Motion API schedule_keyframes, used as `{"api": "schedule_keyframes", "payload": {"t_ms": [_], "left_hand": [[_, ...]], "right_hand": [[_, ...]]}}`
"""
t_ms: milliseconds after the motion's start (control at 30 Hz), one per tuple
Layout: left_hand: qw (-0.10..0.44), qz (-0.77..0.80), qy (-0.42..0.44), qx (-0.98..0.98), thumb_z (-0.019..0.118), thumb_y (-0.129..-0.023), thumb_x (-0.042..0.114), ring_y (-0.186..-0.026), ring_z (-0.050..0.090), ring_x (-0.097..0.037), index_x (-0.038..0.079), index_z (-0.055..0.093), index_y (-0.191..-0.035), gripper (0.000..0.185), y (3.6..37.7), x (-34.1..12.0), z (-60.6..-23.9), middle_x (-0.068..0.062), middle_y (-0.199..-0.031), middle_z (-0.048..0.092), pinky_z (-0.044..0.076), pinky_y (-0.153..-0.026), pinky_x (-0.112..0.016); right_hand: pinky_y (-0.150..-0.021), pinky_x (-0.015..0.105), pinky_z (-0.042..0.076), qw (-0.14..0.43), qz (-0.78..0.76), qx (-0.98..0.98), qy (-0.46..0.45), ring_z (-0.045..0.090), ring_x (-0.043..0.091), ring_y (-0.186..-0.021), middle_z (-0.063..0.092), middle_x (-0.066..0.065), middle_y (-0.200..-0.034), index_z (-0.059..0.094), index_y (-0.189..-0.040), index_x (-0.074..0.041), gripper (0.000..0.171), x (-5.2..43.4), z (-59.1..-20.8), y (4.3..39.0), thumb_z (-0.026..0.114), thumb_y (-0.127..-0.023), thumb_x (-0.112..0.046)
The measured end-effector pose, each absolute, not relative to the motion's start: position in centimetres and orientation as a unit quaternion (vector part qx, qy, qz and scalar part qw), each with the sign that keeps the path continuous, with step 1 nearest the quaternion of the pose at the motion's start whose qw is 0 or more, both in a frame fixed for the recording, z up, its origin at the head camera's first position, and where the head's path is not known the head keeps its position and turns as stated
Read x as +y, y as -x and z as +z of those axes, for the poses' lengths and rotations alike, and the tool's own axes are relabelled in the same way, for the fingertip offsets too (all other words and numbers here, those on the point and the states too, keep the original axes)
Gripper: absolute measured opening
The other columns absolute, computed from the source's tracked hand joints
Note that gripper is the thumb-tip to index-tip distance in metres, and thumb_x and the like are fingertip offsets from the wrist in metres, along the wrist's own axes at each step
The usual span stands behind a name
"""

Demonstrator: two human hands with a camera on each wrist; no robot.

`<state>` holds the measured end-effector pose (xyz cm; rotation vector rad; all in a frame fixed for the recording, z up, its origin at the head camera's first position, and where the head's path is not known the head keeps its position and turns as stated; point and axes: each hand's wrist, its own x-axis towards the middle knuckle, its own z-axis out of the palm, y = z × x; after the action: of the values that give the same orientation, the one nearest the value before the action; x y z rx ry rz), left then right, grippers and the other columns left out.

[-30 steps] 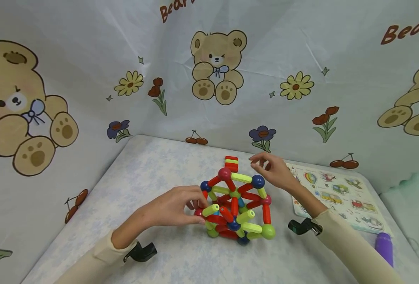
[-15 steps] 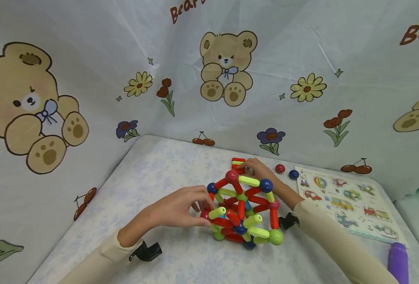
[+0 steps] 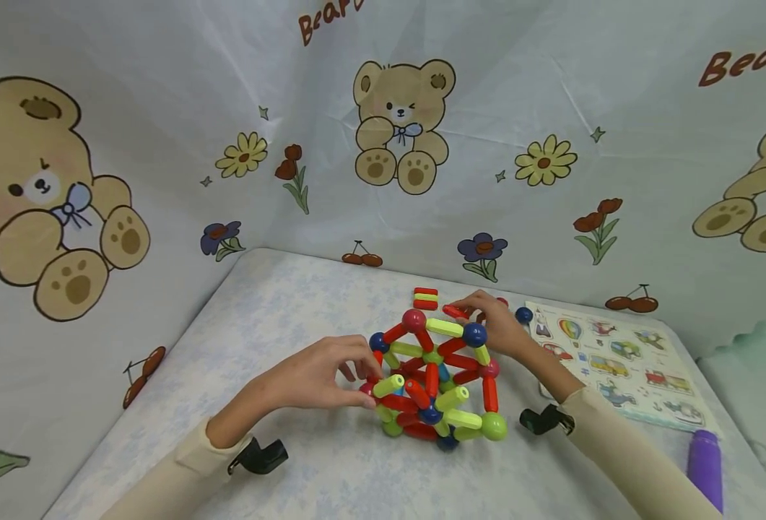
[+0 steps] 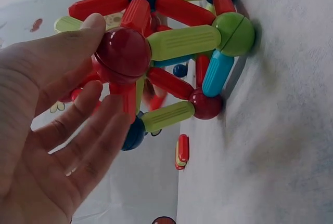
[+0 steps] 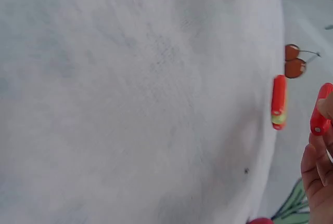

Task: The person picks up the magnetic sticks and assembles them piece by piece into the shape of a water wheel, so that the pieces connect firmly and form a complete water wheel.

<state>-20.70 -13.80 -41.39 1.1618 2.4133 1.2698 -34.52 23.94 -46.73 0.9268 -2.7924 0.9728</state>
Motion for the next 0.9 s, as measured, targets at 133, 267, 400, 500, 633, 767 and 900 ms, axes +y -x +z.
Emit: {"api": "schedule_keyframes", "payload": {"t_ms": [133,267,400,500,633,767,900], "left_hand": [[0.054,0.416,-0.403,0.813,0.089,-0.091,0.033,-0.113,0.064,-0.01,0.022,0.076,-0.117,0.031,20.9,-13.9,-41.7,0.009,-0.119,0.066,0.062,-0.09,-0.035],[0.035,0.404,-0.418,0.813,0.09,-0.09,0.036,-0.118,0.06,-0.01,0.023,0.076,-0.12,0.035,21.0,-13.8,-42.0,0.008,-0.127,0.067,0.059,-0.095,-0.035],[0.024,0.39,-0.428,0.815,0.089,-0.09,0.038,-0.122,0.058,-0.01,0.025,0.077,-0.121,0.035,21.0,-13.7,-41.9,0.006,-0.131,0.069,0.057,-0.101,-0.036],[0.017,0.384,-0.428,0.818,0.09,-0.09,0.038,-0.124,0.058,-0.01,0.026,0.077,-0.121,0.035,21.1,-13.8,-42.0,0.007,-0.132,0.069,0.056,-0.103,-0.036],[0.013,0.379,-0.433,0.818,0.089,-0.09,0.038,-0.126,0.057,-0.011,0.025,0.077,-0.121,0.035,21.1,-13.9,-42.0,0.006,-0.132,0.07,0.056,-0.105,-0.038],[0.014,0.376,-0.436,0.818,0.089,-0.09,0.038,-0.127,0.057,-0.011,0.025,0.078,-0.121,0.035,21.2,-13.8,-42.0,0.007,-0.133,0.07,0.055,-0.106,-0.038],[0.01,0.375,-0.442,0.815,0.089,-0.09,0.039,-0.126,0.057,-0.011,0.025,0.078,-0.12,0.035,21.3,-13.7,-42.2,0.009,-0.132,0.07,0.056,-0.105,-0.038]], "right_hand": [[-0.082,0.026,0.059,0.069,0.343,-0.899,-0.261,0.065,0.026,-0.099,0.071,0.013,-0.118,0.072,-0.13,-0.003,0.035,25.8,-45.3,32.3,0.078,-0.096,-0.002],[-0.084,0.014,0.054,0.113,0.374,-0.89,-0.234,0.065,0.018,-0.101,0.072,0.013,-0.119,0.066,-0.132,-0.003,0.034,27.3,-43.3,29.2,0.076,-0.099,-0.003],[-0.084,0.012,0.053,0.144,0.415,-0.858,-0.265,0.064,0.008,-0.101,0.072,0.009,-0.114,0.063,-0.132,-0.001,0.042,27.7,-41.0,25.5,0.076,-0.094,0.009],[-0.081,0.015,0.055,0.149,0.429,-0.834,-0.312,0.065,0.007,-0.098,0.073,0.007,-0.113,0.064,-0.133,-0.002,0.052,27.2,-39.7,23.0,0.078,-0.087,0.017],[-0.077,0.021,0.058,0.13,0.404,-0.83,-0.361,0.065,0.007,-0.091,0.074,-0.001,-0.115,0.069,-0.131,-0.012,0.057,26.6,-39.0,20.4,0.084,-0.082,0.015],[-0.075,0.026,0.058,0.066,0.381,-0.835,-0.392,0.066,0.006,-0.093,0.074,-0.011,-0.117,0.069,-0.131,-0.023,0.056,26.4,-39.0,18.8,0.086,-0.086,0.006],[-0.075,0.025,0.057,0.025,0.375,-0.827,-0.418,0.066,0.009,-0.095,0.074,-0.011,-0.115,0.068,-0.132,-0.024,0.052,26.3,-39.6,18.1,0.086,-0.089,0.001]]}}
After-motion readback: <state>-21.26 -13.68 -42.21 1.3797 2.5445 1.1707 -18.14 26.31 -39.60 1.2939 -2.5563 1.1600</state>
